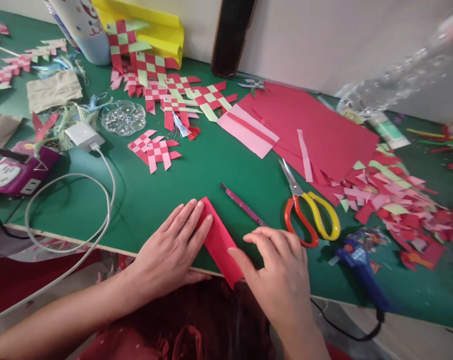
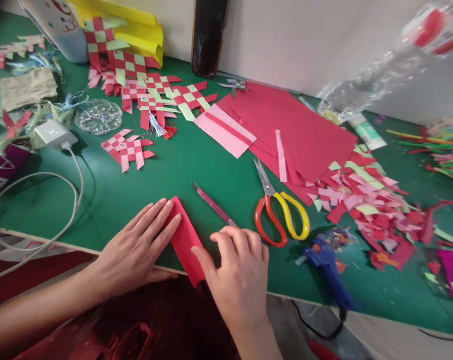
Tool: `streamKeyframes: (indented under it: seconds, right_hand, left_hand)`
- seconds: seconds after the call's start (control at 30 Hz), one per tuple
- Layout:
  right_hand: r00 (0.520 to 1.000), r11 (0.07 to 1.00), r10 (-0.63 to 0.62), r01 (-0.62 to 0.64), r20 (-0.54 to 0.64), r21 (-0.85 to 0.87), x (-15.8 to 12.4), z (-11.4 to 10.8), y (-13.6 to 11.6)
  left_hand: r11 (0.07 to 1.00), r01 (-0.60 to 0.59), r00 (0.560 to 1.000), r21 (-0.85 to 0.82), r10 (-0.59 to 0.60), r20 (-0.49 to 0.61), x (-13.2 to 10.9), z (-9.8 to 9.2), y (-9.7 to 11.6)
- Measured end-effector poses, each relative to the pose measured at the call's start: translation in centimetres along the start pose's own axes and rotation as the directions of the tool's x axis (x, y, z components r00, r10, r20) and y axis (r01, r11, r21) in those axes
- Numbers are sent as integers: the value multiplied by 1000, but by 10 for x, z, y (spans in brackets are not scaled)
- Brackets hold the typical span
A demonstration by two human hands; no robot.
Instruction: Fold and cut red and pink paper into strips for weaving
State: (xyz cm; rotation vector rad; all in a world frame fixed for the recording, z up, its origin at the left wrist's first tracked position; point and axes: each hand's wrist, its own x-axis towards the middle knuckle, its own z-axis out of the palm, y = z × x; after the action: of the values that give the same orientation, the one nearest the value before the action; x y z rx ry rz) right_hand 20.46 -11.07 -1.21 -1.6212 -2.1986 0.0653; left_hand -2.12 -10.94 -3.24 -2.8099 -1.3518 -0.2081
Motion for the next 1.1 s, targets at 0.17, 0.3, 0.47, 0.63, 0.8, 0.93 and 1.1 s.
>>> streamKeyframes:
  seconds: [0.17, 0.3, 0.47, 0.63, 0.8, 0.93, 1.1]
  right_hand:
    - [997, 992, 70, -73, 40, 102, -11, 5, -8]
    - [999, 986, 24, -21, -21, 167, -1, -5, 6]
    - [989, 986, 136, -131, -52, 100, 50, -35, 65]
    - [946, 948, 318, -319, 60, -7, 120, -42, 139]
    - [877, 885, 461, -444, 137, -140, 154, -26, 182]
    - [846, 855, 509, -474, 162, -210, 159, -17, 194]
    - [883, 875, 466, -450, 61, -178, 159, -20, 195]
  left_hand:
    - [1000, -2, 1000, 21, 3, -28, -1, 3, 2]
    - [1000, -7, 998, 16, 8, -61, -3, 7, 2]
    - [1000, 6, 997, 6, -5, -83, -3, 10, 2]
    - [1000, 17, 995, -4, -18, -101, -3, 11, 2]
    - [999, 17, 995, -31, -20, -100, -4, 12, 0]
    - [998, 15, 995, -54, -21, -99, -4, 13, 0]
    - [999, 13, 994, -47, -18, -109, -2, 13, 1]
